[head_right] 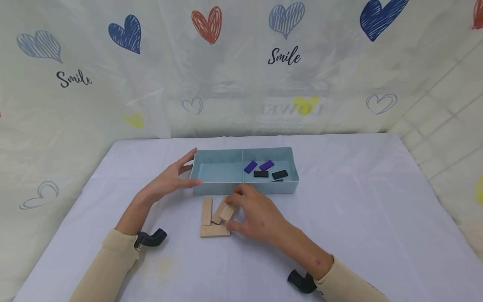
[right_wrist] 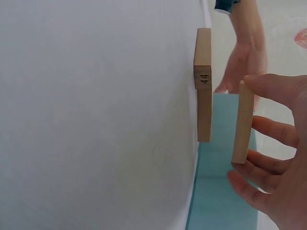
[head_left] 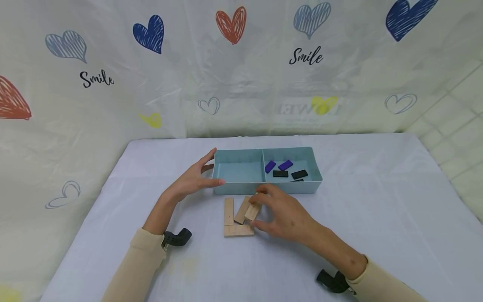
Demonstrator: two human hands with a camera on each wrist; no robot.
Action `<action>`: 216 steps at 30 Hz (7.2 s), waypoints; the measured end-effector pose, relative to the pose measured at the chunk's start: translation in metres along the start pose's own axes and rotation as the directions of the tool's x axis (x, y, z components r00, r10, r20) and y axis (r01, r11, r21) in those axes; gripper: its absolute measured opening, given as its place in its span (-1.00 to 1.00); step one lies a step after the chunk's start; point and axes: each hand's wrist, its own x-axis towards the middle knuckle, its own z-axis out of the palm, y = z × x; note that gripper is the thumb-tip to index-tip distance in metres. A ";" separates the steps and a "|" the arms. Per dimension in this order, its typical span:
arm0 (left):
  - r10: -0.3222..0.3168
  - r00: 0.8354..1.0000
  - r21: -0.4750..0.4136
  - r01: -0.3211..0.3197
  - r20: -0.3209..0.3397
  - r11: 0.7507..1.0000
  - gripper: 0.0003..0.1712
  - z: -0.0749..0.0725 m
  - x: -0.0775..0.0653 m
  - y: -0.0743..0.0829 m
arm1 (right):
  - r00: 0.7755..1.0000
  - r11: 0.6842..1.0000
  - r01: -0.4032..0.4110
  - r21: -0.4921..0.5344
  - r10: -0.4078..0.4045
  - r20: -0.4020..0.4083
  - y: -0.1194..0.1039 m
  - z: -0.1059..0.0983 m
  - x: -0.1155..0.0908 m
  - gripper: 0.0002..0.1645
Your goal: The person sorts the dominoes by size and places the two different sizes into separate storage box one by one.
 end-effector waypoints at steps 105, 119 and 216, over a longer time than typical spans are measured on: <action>-0.005 1.000 -0.050 0.005 -0.004 0.999 0.21 0.000 0.000 -0.002 | 0.994 0.962 0.014 0.274 0.016 -0.110 0.031 -0.027 0.062 -0.30; -0.006 1.000 -0.047 0.005 -0.011 0.999 0.20 0.000 0.001 -0.004 | 1.000 0.956 0.028 0.291 -0.026 -0.012 0.039 -0.034 0.067 -0.25; 0.000 1.000 -0.066 0.000 -0.001 0.998 0.22 0.000 -0.001 -0.005 | 0.987 0.952 0.142 0.271 -0.114 -0.115 0.021 -0.036 0.040 -0.64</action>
